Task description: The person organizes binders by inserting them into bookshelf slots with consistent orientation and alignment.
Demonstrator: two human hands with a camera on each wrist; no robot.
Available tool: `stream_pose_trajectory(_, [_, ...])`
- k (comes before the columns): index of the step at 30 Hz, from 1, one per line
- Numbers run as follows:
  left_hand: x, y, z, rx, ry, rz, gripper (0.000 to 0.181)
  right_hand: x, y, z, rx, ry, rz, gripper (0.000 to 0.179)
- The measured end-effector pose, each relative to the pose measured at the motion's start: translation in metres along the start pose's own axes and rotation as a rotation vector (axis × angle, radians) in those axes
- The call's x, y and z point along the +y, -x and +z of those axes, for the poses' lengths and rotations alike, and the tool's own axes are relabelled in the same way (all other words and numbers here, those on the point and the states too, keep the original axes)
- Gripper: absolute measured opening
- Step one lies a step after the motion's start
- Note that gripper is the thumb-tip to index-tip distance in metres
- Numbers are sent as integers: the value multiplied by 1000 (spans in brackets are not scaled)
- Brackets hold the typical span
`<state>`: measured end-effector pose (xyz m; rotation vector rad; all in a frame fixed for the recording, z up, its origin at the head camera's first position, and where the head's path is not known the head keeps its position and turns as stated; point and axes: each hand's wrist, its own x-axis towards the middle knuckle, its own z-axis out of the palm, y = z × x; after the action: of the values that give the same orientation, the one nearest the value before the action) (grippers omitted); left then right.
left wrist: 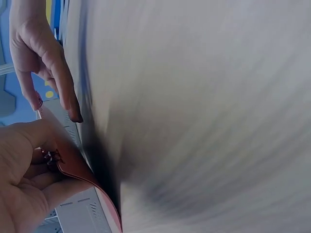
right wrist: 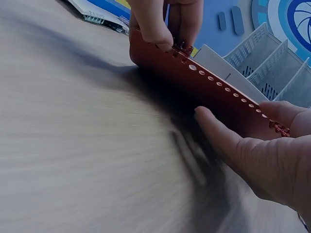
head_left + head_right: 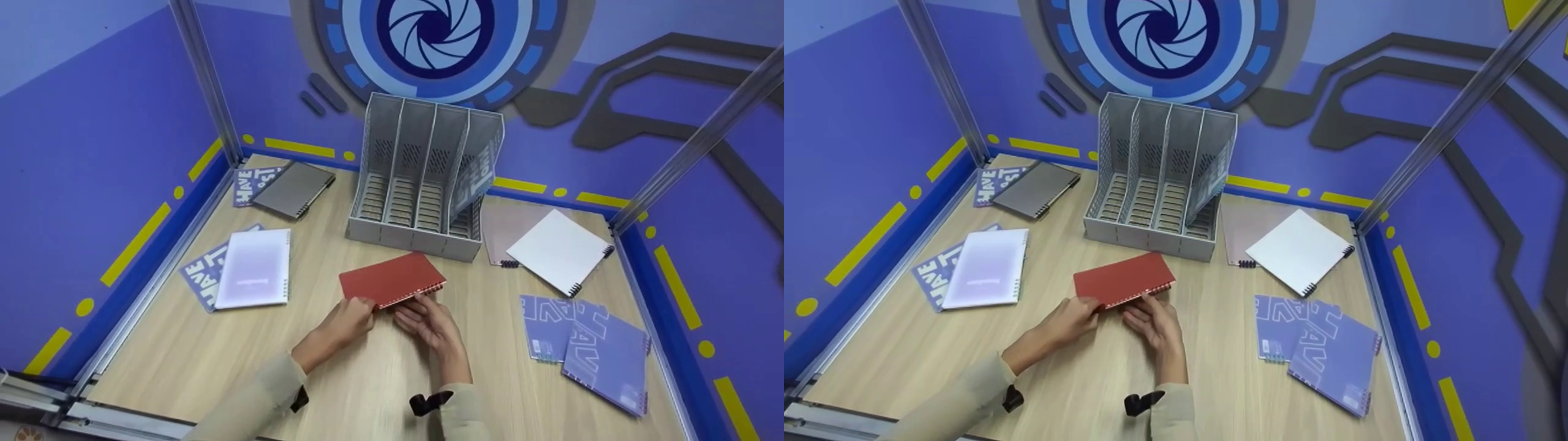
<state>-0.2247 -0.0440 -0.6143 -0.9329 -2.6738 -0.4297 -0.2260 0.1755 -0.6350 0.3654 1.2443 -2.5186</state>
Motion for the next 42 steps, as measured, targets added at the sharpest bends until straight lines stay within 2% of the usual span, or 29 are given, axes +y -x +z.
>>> stream_pose_trajectory(4, [7, -2, -2, -7, 6, 4, 9, 0, 0, 4, 19, 9, -31, 57])
stream_pose_trajectory(12, [19, -4, -2, 11, -15, 69, 7, 0, 2, 8, 57, -13, -98, 55])
stream_pose_trajectory(21, [25, -6, -8, 5, -61, 62, 7, -8, 10, 6, 16, 31, -131, 54])
stream_pose_trajectory(23, [25, -7, -9, 23, -78, 65, 7, -11, 14, 5, 1, 47, -137, 51])
stream_pose_trajectory(27, [25, -9, -7, 61, -77, 67, 16, -18, 20, 4, -41, 62, -144, 50])
stream_pose_trajectory(30, [25, -10, -7, 39, -33, 60, 28, -22, 25, 3, -53, 90, -159, 50])
stream_pose_trajectory(34, [24, -11, -10, -2, 83, 16, 48, -28, 31, 3, -39, 137, -204, 49])
stream_pose_trajectory(37, [21, -17, -11, 5, 197, -54, 53, -33, 35, 3, -15, 150, -238, 48])
stream_pose_trajectory(40, [13, -28, -10, 29, 301, -165, 49, -39, 40, 2, 4, 154, -268, 46])
stream_pose_trajectory(42, [4, -40, -7, 58, 376, -270, 44, -43, 44, 0, 15, 164, -292, 45])
